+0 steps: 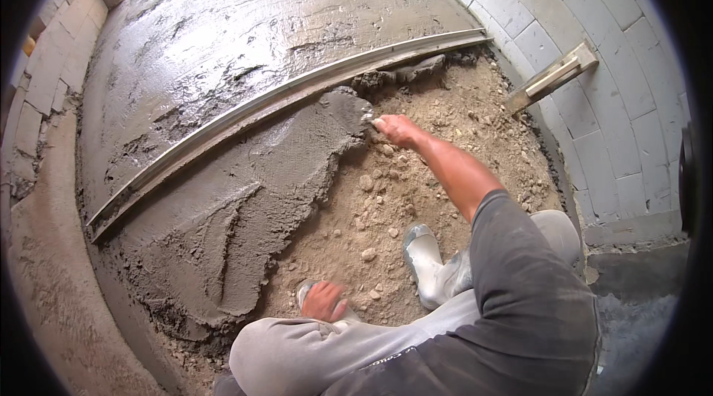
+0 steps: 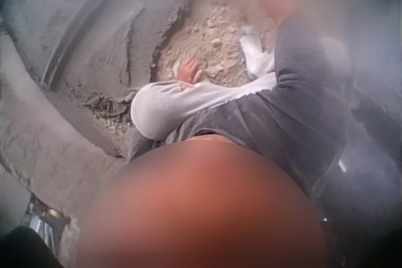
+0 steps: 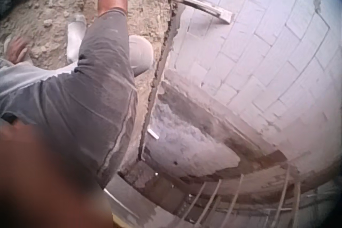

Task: The person spreads wet concrete on a floor using a trowel and then levels the surface with a long straightedge. Another person assists by pouring additional concrete from a bucket.

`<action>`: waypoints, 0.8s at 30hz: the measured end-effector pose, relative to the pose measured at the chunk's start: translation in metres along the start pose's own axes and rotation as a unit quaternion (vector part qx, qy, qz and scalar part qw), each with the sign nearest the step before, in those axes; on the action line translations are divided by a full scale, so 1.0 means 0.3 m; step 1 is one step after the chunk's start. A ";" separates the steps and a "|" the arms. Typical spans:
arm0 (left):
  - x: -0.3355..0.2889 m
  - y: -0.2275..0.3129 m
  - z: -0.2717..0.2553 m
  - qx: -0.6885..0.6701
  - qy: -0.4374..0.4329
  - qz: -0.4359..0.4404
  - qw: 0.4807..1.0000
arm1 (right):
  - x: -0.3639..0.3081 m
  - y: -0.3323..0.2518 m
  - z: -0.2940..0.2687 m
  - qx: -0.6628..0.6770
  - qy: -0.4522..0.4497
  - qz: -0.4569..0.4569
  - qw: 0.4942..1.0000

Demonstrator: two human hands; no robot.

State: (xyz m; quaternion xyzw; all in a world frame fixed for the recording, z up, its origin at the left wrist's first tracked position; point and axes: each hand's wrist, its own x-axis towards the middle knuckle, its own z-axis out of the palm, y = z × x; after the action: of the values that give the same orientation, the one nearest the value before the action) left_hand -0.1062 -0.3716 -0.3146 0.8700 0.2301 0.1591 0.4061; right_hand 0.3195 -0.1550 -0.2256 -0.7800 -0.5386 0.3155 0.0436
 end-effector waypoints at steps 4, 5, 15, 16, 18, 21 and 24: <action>-0.039 0.005 -0.014 0.005 -0.010 -0.030 0.999 | 0.056 0.090 -0.123 0.015 -0.045 0.056 0.997; -0.026 0.010 -0.010 -0.009 0.003 -0.029 1.000 | 0.080 0.181 -0.143 -0.034 -0.003 0.014 0.999; -0.090 0.042 -0.055 0.017 0.061 -0.095 0.993 | 0.240 0.516 -0.264 -0.050 -0.026 0.055 0.997; -0.075 0.039 -0.074 0.022 0.064 -0.099 0.993 | 0.212 0.535 -0.320 -0.022 -0.048 0.104 0.993; -0.031 0.041 -0.105 0.018 0.067 -0.096 0.993 | 0.250 0.757 -0.376 -0.046 0.021 0.077 0.996; -0.080 0.088 -0.304 0.123 0.061 -0.144 0.980 | 0.246 0.649 -0.355 0.061 -0.006 0.150 0.987; -0.014 0.089 -0.448 0.169 0.096 -0.132 0.972 | 0.281 0.853 -0.485 -0.003 0.040 0.155 0.987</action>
State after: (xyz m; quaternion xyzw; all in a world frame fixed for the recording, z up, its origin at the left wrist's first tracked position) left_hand -0.1649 -0.3038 -0.2110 0.8687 0.4041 0.1456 0.2466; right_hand 0.6244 -0.1487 -0.2515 -0.8663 -0.4098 0.2854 0.0136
